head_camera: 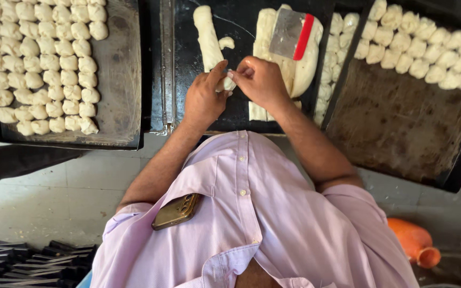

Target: The person shapes small pieces of dough by hand and organizes them into rows on metal trays.

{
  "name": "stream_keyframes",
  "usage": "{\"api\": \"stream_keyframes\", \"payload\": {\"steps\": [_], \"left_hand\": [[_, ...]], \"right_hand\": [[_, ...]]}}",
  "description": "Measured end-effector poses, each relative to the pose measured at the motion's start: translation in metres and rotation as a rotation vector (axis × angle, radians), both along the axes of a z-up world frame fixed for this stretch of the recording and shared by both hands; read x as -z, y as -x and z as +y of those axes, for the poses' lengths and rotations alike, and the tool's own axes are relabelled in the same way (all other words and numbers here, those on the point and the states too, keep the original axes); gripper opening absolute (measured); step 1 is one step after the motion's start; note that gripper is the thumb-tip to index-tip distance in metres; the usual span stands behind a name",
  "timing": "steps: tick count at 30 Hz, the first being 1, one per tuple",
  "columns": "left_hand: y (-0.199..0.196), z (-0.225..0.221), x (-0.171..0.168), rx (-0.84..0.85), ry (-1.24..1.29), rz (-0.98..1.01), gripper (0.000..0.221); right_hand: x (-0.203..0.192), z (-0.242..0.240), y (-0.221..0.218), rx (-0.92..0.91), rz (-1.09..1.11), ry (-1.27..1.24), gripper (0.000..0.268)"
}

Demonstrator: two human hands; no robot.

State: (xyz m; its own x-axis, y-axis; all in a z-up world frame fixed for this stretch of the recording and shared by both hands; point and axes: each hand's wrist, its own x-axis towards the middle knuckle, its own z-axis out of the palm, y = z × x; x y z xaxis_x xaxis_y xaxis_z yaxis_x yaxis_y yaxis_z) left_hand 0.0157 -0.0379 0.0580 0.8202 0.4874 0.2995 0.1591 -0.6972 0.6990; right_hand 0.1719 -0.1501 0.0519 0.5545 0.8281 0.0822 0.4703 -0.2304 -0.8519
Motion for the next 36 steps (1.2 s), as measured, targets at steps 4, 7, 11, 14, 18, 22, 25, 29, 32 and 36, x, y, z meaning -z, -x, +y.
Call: {"api": "stream_keyframes", "payload": {"steps": [4,7,11,14,18,22,25,29,32,36], "left_hand": [[-0.006,0.002,0.013,-0.049,0.3,0.133,0.054],[-0.01,0.012,0.028,-0.073,0.924,0.151,0.039],[-0.013,0.039,0.038,0.065,1.538,0.004,0.04],[-0.015,0.05,0.033,0.033,1.641,0.097,0.036],[-0.018,0.041,0.037,0.034,1.126,0.158,0.034],[-0.019,0.042,0.051,0.291,0.994,-0.023,0.031],[-0.019,0.052,0.056,0.214,1.218,-0.061,0.022],[-0.003,0.064,0.057,-0.029,1.231,-0.017,0.018],[0.008,0.062,0.06,-0.123,1.173,0.02,0.018],[0.014,0.045,0.058,-0.182,1.222,0.043,0.014]], "right_hand": [[-0.016,-0.007,0.009,-0.018,-0.179,-0.086,0.008],[-0.019,-0.017,0.035,-0.102,-0.532,-0.238,0.013],[-0.015,-0.016,0.046,-0.146,-0.72,-0.275,0.029],[-0.008,-0.015,0.051,-0.098,-0.752,-0.254,0.027],[0.003,-0.006,0.062,0.104,-0.592,-0.22,0.036],[0.005,-0.011,0.056,0.162,-0.451,-0.112,0.041],[0.001,-0.04,0.039,0.244,-0.08,-0.219,0.042],[-0.002,-0.093,-0.017,0.459,0.245,-0.539,0.037],[-0.005,-0.142,-0.063,0.642,0.227,-0.642,0.026],[0.004,-0.199,-0.109,0.745,0.196,-0.788,0.016]]}}
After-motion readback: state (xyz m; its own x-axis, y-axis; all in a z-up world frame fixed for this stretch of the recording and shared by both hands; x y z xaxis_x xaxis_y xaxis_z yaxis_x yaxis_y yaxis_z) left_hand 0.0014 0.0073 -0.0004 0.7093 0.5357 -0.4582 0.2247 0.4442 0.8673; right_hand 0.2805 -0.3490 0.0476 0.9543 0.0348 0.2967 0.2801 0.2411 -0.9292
